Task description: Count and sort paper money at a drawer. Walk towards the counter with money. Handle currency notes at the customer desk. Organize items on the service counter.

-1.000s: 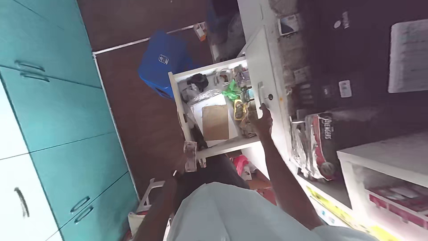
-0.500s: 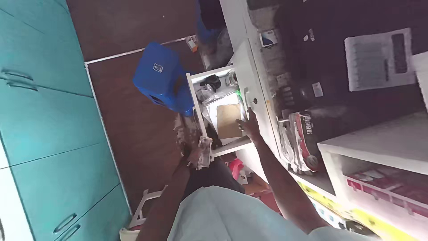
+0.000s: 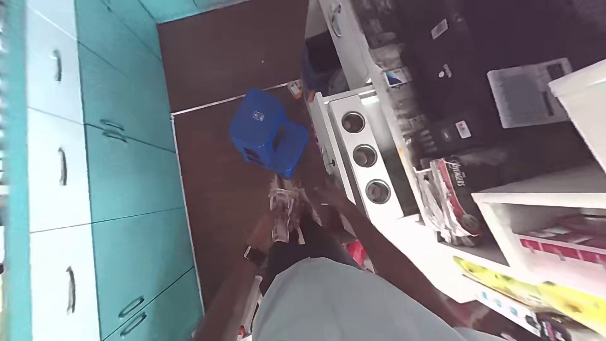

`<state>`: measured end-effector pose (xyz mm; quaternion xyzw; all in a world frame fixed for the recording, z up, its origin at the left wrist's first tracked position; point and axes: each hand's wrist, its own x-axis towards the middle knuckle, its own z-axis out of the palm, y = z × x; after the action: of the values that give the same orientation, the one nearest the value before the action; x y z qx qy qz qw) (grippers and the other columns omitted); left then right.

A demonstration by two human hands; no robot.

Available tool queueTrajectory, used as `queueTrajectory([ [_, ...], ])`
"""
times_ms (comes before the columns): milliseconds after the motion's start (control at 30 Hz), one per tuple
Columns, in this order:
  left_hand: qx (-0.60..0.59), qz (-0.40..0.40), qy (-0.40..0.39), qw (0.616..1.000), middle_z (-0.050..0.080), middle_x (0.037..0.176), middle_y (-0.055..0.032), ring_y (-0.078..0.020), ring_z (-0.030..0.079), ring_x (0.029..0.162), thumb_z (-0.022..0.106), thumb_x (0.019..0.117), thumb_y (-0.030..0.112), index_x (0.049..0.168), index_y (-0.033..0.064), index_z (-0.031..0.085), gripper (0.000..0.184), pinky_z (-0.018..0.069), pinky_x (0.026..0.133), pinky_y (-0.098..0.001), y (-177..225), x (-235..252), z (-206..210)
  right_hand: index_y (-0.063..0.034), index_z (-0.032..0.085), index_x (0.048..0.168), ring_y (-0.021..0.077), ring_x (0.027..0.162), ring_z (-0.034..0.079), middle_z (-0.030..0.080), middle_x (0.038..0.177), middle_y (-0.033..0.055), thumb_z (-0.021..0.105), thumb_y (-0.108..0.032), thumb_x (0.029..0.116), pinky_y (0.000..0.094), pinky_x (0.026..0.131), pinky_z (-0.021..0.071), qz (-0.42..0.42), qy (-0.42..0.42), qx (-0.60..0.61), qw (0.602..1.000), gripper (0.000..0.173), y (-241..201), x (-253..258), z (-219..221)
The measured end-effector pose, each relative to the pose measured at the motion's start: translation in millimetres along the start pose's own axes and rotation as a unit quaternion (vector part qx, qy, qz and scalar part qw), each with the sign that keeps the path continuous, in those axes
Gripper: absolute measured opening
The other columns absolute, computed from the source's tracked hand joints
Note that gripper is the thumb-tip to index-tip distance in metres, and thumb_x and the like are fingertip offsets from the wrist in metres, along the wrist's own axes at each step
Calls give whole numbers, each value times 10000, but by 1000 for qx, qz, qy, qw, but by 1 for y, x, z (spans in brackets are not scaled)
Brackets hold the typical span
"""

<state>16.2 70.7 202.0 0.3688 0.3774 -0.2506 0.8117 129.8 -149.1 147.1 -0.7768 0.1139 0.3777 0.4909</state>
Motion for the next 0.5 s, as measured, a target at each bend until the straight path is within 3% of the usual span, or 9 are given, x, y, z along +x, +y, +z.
queueTrajectory([
  [33, 29, 16, 11, 999, 680, 867, -83, -153, 662, 699, 388, 1108, 325, 1217, 32, 596, 376, 595, 631, -327, 6, -12, 1, -25, 231, 1611, 330, 1399, 476, 373, 1589, 245, 581, -282, 1045, 492, 1120, 446, -46, -17, -1, 999, 714, -9, -11, 11],
  [133, 127, 53, 12, 990, 692, 876, -75, -134, 655, 681, 458, 1095, 273, 1248, 10, 602, 337, 586, 614, -300, 11, -42, -1, -75, 429, 1546, 198, 1276, 587, 569, 1454, 124, 512, -372, 1056, 406, 1069, 500, -169, -88, 52, 980, 579, -44, -66, 37],
  [200, 205, 81, -32, 975, 689, 865, -60, -120, 651, 657, 516, 1074, 252, 1290, 11, 576, 329, 579, 582, -279, 12, -57, 0, -62, 475, 1502, 157, 1166, 656, 646, 1356, 87, 636, -335, 998, 363, 1003, 553, -220, -144, 29, 964, 596, -64, -96, 42],
  [267, 273, 95, -85, 954, 707, 840, -56, -126, 662, 646, 563, 1052, 274, 1271, 22, 611, 337, 580, 577, -285, 11, -67, 0, -32, 643, 1297, 130, 937, 683, 714, 1098, 82, 730, -290, 931, 341, 864, 576, -259, -142, -66, 953, 456, -75, -116, 40],
  [333, 346, 134, -120, 921, 723, 958, -71, -128, 694, 773, 576, 1047, 267, 1315, 29, 610, 360, 608, 711, -309, 12, -74, -5, -28, 748, 1078, 75, 792, 655, 728, 913, 53, 733, -181, 906, 291, 773, 558, -293, -100, -107, 945, 231, -80, -132, 34],
  [367, 398, 167, -103, 896, 718, 1019, -77, -128, 692, 862, 601, 1027, 252, 1293, 21, 630, 352, 599, 806, -335, 16, -81, -6, -37, 759, 1024, 44, 765, 644, 725, 879, 25, 727, -140, 894, 261, 751, 556, -304, -69, -99, 945, 169, -79, -137, 28],
  [433, 421, 228, -12, 878, 716, 1054, -99, -148, 690, 923, 652, 981, 175, 1253, -2, 656, 324, 586, 860, -367, 25, -97, -4, -38, 743, 988, 61, 703, 636, 712, 841, 16, 722, -117, 892, 279, 680, 558, -293, -10, -46, 955, 126, -75, -142, 13],
  [500, 307, 299, 58, 902, 733, 987, -84, -135, 715, 841, 640, 976, 84, 1207, -30, 652, 258, 624, 765, -331, 14, -106, 1, -36, 703, 1032, 71, 676, 645, 703, 841, 6, 704, -106, 916, 269, 628, 570, -271, -11, 27, 962, 136, -68, -150, 5],
])
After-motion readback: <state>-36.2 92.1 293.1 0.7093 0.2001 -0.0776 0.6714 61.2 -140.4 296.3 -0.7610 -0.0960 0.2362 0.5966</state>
